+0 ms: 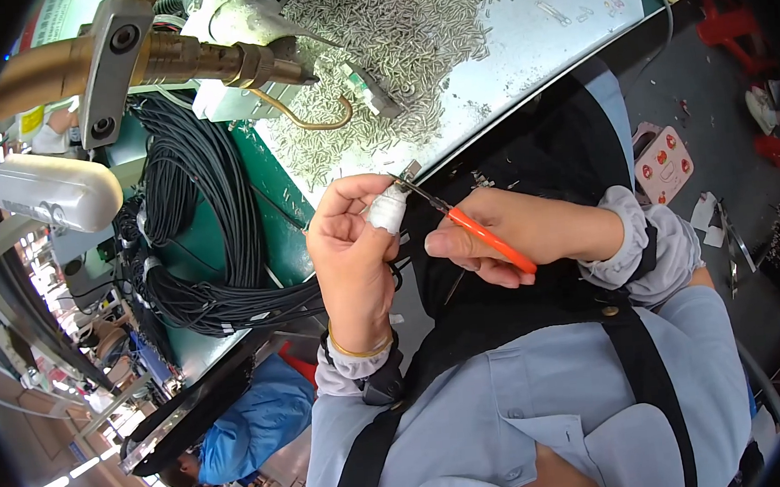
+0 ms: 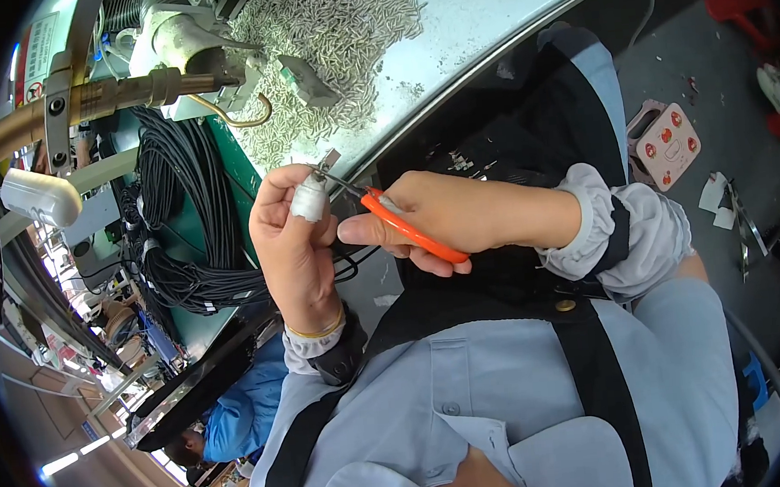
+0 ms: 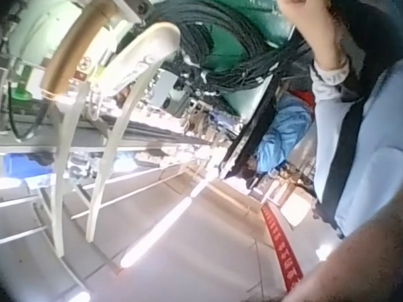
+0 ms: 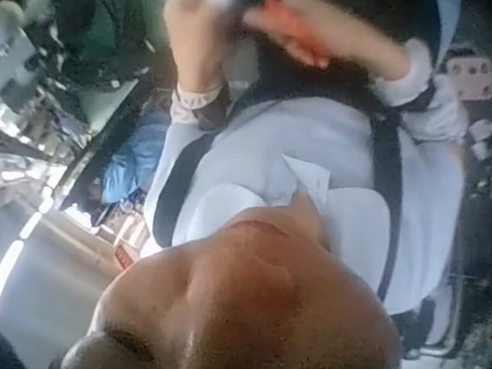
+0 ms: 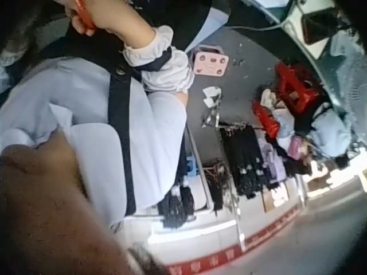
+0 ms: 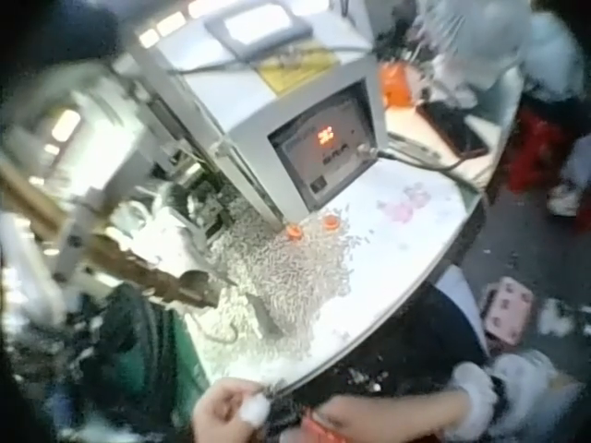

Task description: The person cuts a zip tie from a bundle of cables using shears, then picks up a group of cables and trims the ends of the individual wires.

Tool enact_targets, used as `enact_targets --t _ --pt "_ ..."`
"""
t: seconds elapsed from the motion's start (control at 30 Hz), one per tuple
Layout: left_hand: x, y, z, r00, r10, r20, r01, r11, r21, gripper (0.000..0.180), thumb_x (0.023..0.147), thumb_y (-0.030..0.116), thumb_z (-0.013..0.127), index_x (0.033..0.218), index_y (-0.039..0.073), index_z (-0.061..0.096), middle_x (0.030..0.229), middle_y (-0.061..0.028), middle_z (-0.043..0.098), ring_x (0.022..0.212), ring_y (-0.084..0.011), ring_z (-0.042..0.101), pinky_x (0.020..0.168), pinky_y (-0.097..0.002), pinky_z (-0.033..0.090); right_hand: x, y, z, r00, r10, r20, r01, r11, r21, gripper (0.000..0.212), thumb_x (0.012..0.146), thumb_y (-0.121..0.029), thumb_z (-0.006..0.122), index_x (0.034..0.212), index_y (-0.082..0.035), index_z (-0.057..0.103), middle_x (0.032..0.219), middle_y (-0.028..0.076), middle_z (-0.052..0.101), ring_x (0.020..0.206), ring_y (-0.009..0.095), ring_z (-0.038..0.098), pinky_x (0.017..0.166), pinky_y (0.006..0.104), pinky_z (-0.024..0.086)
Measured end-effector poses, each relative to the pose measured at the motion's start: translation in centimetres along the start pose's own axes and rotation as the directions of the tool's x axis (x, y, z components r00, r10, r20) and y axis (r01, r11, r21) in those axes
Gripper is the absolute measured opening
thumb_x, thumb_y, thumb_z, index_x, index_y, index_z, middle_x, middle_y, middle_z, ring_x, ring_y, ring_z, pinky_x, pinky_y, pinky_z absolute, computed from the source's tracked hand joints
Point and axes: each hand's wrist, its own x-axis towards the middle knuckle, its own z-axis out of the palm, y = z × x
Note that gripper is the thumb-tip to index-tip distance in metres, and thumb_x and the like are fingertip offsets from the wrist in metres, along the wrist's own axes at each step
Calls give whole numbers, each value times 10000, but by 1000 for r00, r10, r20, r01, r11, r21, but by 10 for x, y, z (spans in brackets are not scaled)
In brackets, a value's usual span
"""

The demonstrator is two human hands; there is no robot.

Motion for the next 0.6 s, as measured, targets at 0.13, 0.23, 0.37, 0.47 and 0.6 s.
enact_targets --t 0.13,0.23,0.37,0.47,0.6 --pt "7 4 0 997 -83 2 83 996 19 180 753 -57 565 927 -19 542 796 -21 552 488 8 380 413 -138 250 5 11 2 967 -138 -215 75 958 -275 477 871 -364 507 524 -59 391 411 3 424 340 72 397 346 215 296" --pt "13 7 3 996 -88 -25 91 990 106 191 749 -68 559 933 -19 542 786 -21 556 486 9 380 410 -136 247 8 10 -1 938 -224 -266 113 919 -378 478 870 -351 513 511 -59 394 413 3 425 340 72 416 337 204 311" --pt "19 12 7 1000 10 12 -13 969 247 171 768 -49 543 935 -12 547 771 -22 558 479 1 382 402 -141 247 4 -8 -4 957 -97 -273 17 960 -279 435 859 -320 540 540 -53 414 424 2 432 375 68 456 345 193 336" --pt "40 10 -4 997 -61 50 56 994 94 150 785 -23 535 932 2 549 732 -8 536 463 -6 357 391 -148 235 5 -9 -7 949 -114 -293 80 989 -125 383 850 -295 559 586 -48 433 442 3 445 401 68 478 356 189 348" --pt "67 11 -13 985 -121 121 140 977 -162 133 797 6 528 927 21 550 658 17 480 439 -18 307 377 -158 211 15 -13 -14 764 -430 -480 402 900 -167 302 840 -263 575 672 -40 460 480 10 469 405 74 485 362 193 358"
